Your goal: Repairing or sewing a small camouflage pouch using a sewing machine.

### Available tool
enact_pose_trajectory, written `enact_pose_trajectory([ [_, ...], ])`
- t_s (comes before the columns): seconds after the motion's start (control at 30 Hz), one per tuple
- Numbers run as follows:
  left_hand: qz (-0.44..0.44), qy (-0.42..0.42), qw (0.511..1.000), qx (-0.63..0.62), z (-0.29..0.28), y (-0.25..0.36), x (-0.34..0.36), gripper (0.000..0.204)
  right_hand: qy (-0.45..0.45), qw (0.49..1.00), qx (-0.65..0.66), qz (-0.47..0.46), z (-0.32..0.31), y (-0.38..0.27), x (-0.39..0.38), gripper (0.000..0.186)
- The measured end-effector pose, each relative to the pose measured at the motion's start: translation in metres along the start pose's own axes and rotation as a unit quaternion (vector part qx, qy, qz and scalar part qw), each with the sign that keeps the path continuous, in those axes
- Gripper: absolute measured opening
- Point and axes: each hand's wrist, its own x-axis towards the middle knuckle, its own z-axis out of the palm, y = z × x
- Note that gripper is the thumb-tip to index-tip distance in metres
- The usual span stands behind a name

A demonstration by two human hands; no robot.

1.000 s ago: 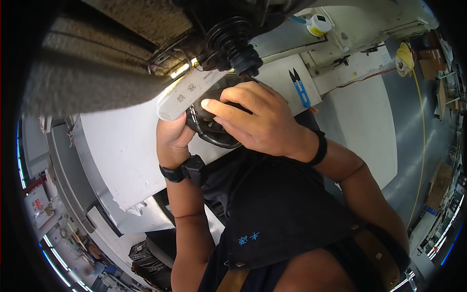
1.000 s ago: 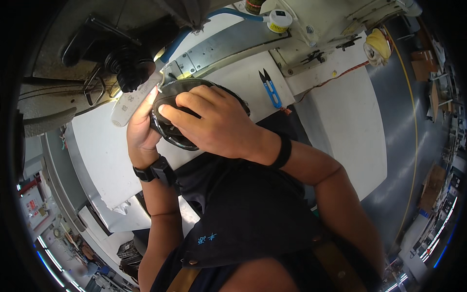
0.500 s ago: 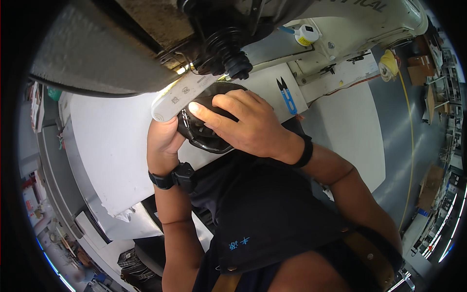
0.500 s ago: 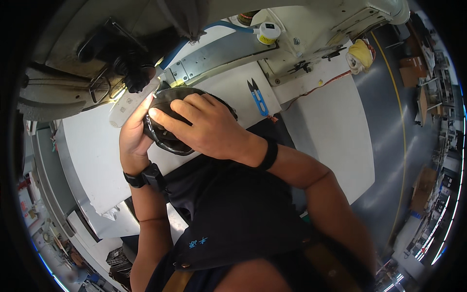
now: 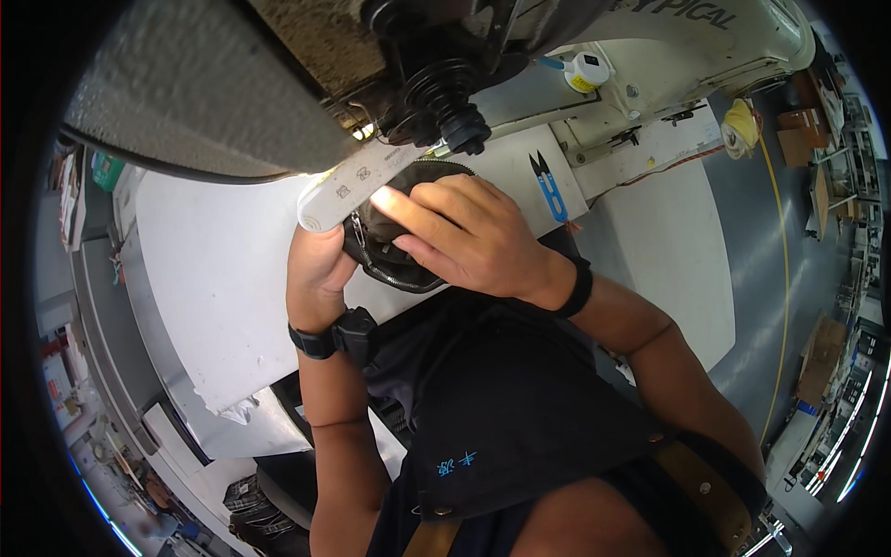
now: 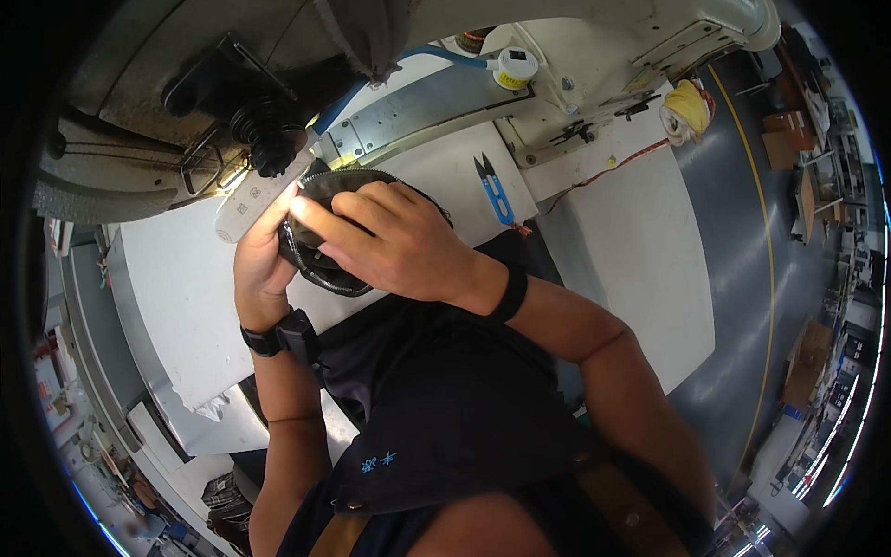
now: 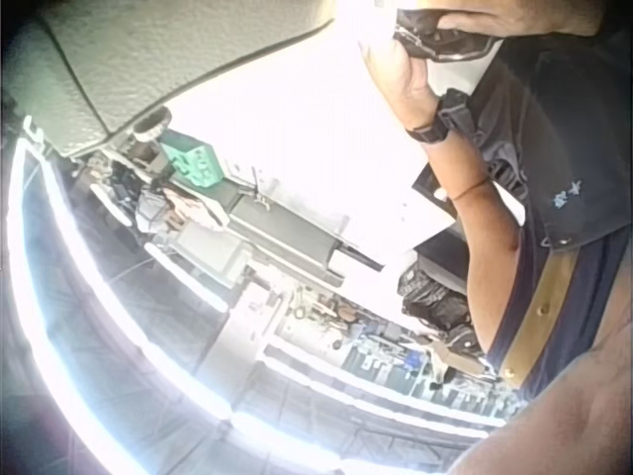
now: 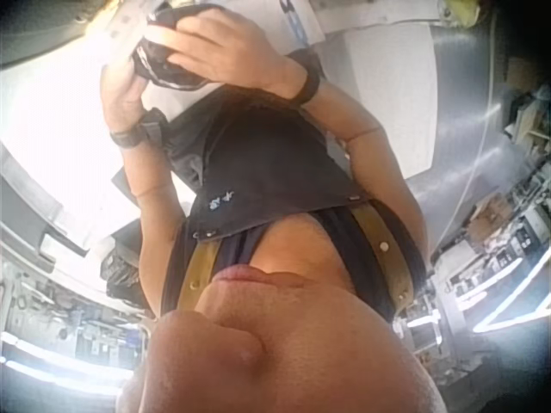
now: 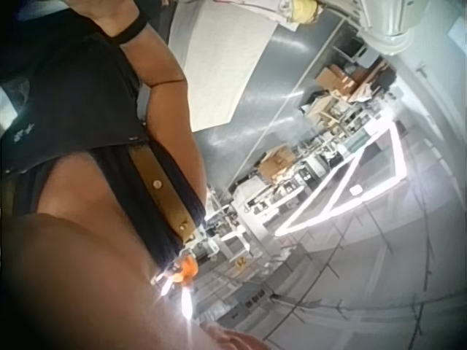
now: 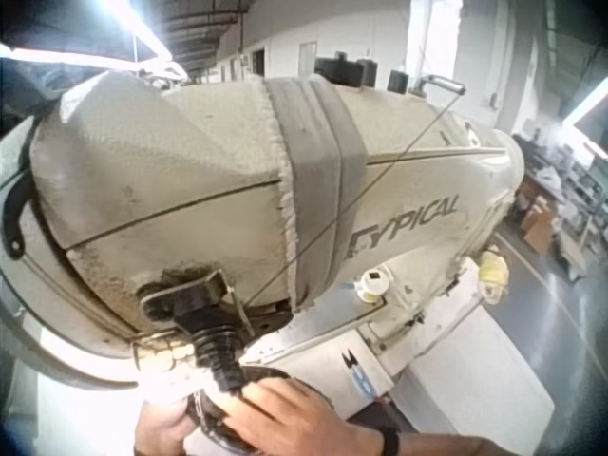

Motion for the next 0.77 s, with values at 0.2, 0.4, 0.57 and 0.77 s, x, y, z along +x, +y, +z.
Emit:
enact_pose_trajectory([
  [0.2, 0.002, 0.026, 1.000, 0.012, 0.009, -0.001, -0.003, 0.028, 0.012, 0.999, 0.005, 0.029, 0.005, -0.002, 0.003, 0.049],
  [0.4, 0.007, 0.040, 0.999, 0.000, 0.019, -0.001, -0.011, 0.028, 0.011, 0.999, -0.001, 0.044, 0.008, -0.002, -0.001, 0.050],
  [0.57, 0.040, 0.032, 0.999, 0.019, 0.018, -0.003, -0.014, 0.026, 0.001, 0.999, -0.013, 0.043, 0.012, -0.001, -0.004, 0.054],
  [0.77, 0.019, -0.030, 0.999, 0.023, 0.005, -0.003, -0.015, 0.032, 0.005, 1.000, 0.000, 0.019, 0.015, 0.004, -0.008, 0.054],
])
